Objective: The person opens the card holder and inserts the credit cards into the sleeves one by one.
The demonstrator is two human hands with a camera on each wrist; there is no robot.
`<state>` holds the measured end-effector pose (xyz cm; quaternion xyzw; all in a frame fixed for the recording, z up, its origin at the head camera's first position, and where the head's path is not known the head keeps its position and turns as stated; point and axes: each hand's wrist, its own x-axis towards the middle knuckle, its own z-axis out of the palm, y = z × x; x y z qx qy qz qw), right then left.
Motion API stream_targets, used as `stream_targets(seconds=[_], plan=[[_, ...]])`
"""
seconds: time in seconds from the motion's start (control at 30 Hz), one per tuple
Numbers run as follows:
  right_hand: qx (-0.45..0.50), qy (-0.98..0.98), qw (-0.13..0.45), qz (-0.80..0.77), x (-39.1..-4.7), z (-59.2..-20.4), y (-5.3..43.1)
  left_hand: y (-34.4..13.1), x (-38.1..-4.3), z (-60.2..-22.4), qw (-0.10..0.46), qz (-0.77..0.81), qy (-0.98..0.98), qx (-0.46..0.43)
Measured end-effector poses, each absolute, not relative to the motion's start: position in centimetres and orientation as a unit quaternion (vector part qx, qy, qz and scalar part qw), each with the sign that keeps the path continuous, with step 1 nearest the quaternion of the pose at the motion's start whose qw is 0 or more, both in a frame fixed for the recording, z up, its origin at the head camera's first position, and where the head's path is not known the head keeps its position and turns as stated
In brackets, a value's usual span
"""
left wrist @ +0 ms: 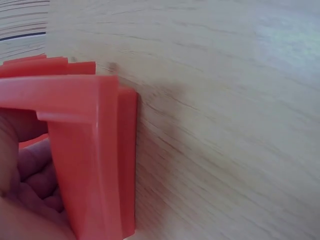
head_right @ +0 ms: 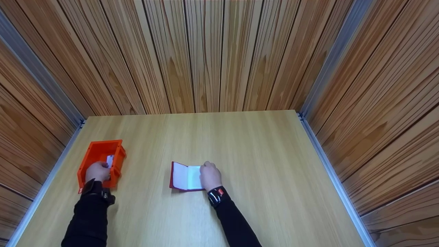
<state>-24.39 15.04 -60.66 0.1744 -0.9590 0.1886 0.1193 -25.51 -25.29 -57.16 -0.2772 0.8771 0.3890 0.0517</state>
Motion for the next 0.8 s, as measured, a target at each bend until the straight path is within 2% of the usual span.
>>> stream_targets(seconds=[0.6,0.8], plan=[[0.175,-0.959,0.118,0.191,-24.27,-60.72,14.93,-25.75,-25.88,-57.51,0.056,0.427,0.852,-0.298],[0.17,-0.959,0.116,0.193,-24.33,-60.56,14.91,-25.88,-26.19,-57.79,0.041,0.429,0.852,-0.298]])
